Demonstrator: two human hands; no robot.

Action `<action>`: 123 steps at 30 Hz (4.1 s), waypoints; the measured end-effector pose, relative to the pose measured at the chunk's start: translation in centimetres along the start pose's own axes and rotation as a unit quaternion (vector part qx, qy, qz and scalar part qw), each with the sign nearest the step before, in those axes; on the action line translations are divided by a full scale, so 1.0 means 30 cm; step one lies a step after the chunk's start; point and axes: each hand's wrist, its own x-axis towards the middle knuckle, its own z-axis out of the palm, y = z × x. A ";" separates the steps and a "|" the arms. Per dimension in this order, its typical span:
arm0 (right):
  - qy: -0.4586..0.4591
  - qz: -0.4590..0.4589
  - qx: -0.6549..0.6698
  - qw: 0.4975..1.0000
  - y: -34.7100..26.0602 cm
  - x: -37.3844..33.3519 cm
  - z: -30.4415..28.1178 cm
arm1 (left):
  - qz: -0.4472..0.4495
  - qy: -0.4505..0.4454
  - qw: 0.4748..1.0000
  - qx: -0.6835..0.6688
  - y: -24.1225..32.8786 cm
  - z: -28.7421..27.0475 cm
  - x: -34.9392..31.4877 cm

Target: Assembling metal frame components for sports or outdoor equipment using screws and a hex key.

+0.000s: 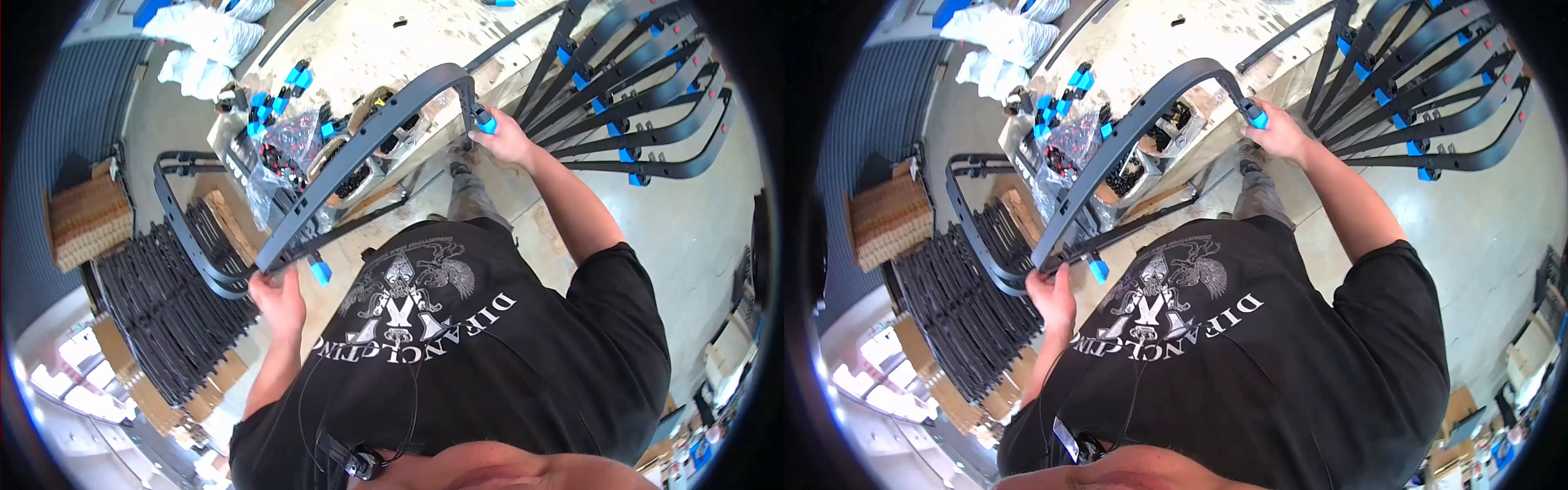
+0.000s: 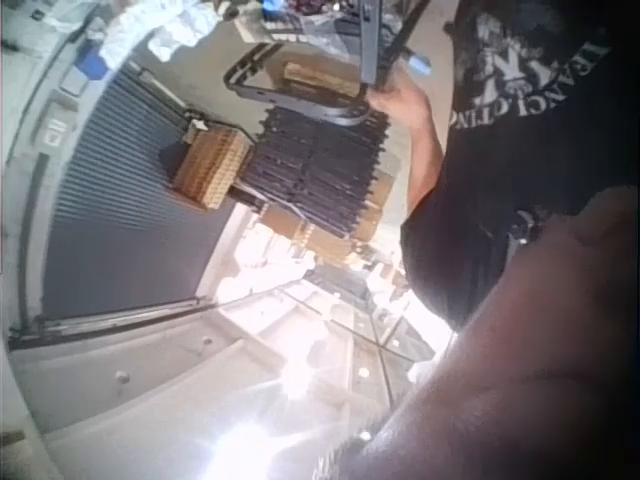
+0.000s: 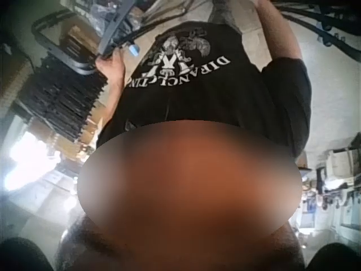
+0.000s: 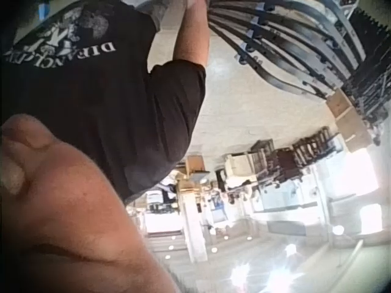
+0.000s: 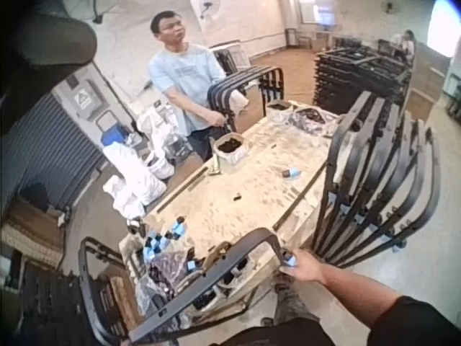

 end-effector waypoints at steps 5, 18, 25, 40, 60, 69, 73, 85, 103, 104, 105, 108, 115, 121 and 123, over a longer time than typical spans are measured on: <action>-0.043 -0.036 -0.018 0.998 0.002 0.007 -0.037 | 0.425 0.030 0.904 -0.024 0.545 -0.021 0.126; 0.053 -0.207 -0.025 0.977 0.003 0.028 -0.018 | 0.339 -0.414 0.829 0.161 1.203 0.426 0.193; 0.058 -0.267 -0.051 0.961 0.133 0.138 0.038 | 0.353 -0.409 0.823 0.175 1.196 0.439 0.199; 0.033 -0.195 -0.062 0.978 0.106 0.134 0.059 | 0.382 -0.373 0.831 0.153 1.205 0.423 0.169; -0.067 -0.577 -0.223 0.783 -1.086 -0.202 0.385 | 0.101 0.168 0.953 -0.229 -0.233 0.160 -0.180; -0.546 -0.298 -0.291 0.726 -1.294 -0.056 0.974 | -0.220 -0.122 0.919 -0.305 -0.375 0.357 -0.031; -0.687 -0.166 -0.287 0.647 -1.290 -0.062 1.030 | -0.256 -0.153 0.926 -0.232 -0.290 0.282 -0.004; -0.736 -0.031 -0.215 0.641 -1.286 -0.004 1.074 | 0.037 0.202 0.930 -0.304 -0.427 0.609 0.063; -0.750 -0.004 -0.247 0.613 -1.301 -0.005 1.087 | 0.162 0.090 0.928 -0.322 -0.565 0.661 0.143; -0.747 -0.008 -0.247 0.617 -1.290 -0.002 1.084 | 0.168 0.090 0.928 -0.321 -0.558 0.663 0.147; -0.748 -0.018 -0.243 0.618 -1.281 0.000 1.086 | 0.159 0.089 0.930 -0.318 -0.555 0.662 0.143; -0.698 -0.195 -0.230 0.649 -1.293 0.019 1.056 | 0.133 0.066 0.939 -0.309 -0.543 0.658 0.136; -0.333 -0.249 -0.071 0.906 -1.445 0.136 0.718 | 0.059 0.024 0.959 -0.278 -0.533 0.637 0.090; -0.113 -0.263 -0.224 0.932 -1.087 0.510 0.497 | 0.056 -0.058 0.983 -0.163 -0.503 0.547 0.100; -0.234 -0.250 -0.365 0.866 -1.052 0.566 0.475 | 0.058 -0.136 0.987 -0.063 -0.543 0.455 0.149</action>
